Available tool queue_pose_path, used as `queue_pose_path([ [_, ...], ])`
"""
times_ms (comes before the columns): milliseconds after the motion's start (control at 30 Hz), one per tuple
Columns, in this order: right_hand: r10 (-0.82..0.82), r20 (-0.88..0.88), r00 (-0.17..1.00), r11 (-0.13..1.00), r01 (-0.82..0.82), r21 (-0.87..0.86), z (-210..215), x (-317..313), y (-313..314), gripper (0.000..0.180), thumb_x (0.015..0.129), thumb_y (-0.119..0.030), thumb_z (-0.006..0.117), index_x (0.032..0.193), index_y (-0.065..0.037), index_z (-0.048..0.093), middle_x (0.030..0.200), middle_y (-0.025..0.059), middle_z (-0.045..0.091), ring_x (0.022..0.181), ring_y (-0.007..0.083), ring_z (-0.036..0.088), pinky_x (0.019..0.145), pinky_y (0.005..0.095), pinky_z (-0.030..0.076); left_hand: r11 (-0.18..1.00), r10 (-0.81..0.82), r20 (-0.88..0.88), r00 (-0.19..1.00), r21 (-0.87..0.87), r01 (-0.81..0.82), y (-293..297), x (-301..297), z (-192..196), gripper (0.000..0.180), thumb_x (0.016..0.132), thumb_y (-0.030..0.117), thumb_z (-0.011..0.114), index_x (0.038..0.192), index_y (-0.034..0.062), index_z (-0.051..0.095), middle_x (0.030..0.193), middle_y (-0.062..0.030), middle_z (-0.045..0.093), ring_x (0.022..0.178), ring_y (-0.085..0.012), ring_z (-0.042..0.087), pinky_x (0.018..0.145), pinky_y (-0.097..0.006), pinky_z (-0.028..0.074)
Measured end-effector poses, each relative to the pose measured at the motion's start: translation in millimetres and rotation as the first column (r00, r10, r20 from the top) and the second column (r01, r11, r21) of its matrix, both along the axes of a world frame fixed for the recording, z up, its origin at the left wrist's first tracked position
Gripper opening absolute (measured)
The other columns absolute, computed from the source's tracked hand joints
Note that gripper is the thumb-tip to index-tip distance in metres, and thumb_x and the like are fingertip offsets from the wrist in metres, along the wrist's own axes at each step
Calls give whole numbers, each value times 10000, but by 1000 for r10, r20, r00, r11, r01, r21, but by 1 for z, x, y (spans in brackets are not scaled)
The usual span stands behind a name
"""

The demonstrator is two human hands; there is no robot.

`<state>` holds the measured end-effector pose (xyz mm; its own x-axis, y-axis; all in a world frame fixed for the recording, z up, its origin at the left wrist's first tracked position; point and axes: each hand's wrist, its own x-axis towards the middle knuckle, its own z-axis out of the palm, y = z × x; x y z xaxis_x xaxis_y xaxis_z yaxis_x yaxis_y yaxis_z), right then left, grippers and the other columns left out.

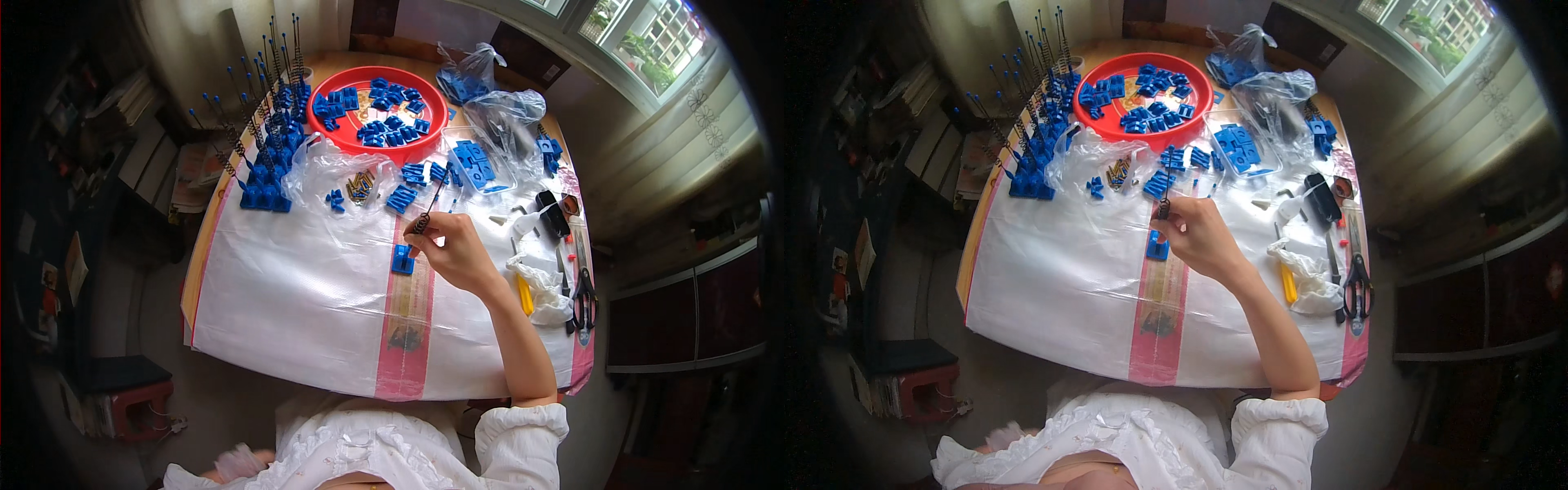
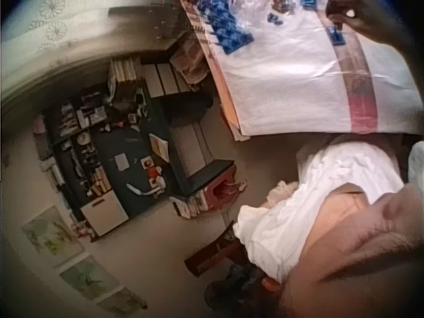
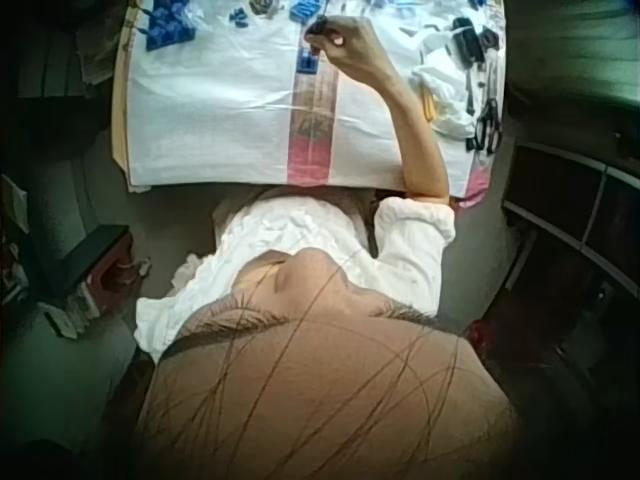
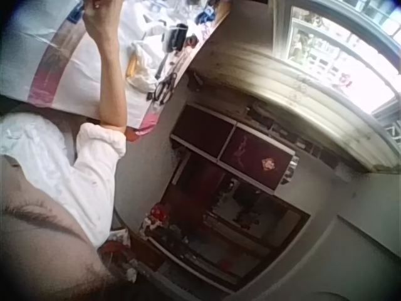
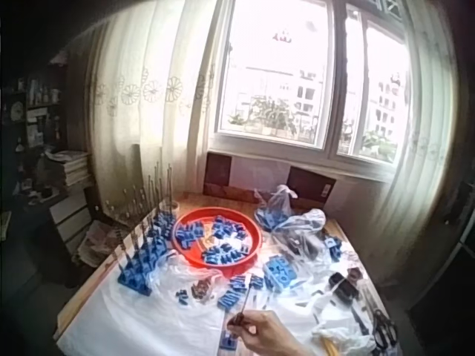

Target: Assembling small electrical fixtures by inserting metal springs into blue plastic housings using tweezers.

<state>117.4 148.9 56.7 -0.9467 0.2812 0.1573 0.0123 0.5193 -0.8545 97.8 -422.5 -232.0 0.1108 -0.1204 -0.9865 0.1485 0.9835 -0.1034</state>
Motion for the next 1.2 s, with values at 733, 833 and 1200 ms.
queue_pose_path([
  [733, 9, -12, 1000, 999, -8, 31, -3, -1, 1, 57, 889, 8, 676, 889, 63, 667, 768, 100, 710, 752, 162, 734, 657, 276, 545, 989, -64, -105, 992, 123, 77, 34, -5, -33, 355, 974, 388, 556, 1087, 83, 699, 817, -109, 724, 718, -235, 690, 671, -383, 552],
  [833, 4, -10, 1000, 1000, -3, 24, -4, -1, 1, 54, 888, 10, 677, 888, 63, 666, 766, 98, 709, 748, 163, 735, 655, 276, 544, 988, -69, -104, 992, 130, 82, 34, -5, -31, 351, 974, 384, 557, 1091, 82, 694, 816, -113, 723, 715, -243, 691, 667, -386, 554],
  [1200, 15, -31, 999, 999, -13, 41, -4, -1, 0, 48, 885, 20, 674, 896, 66, 666, 765, 99, 709, 734, 158, 729, 634, 274, 539, 980, -106, -105, 989, 156, 121, 41, -9, -34, 339, 971, 368, 563, 1104, 78, 675, 816, -129, 718, 704, -271, 694, 652, -399, 558],
])
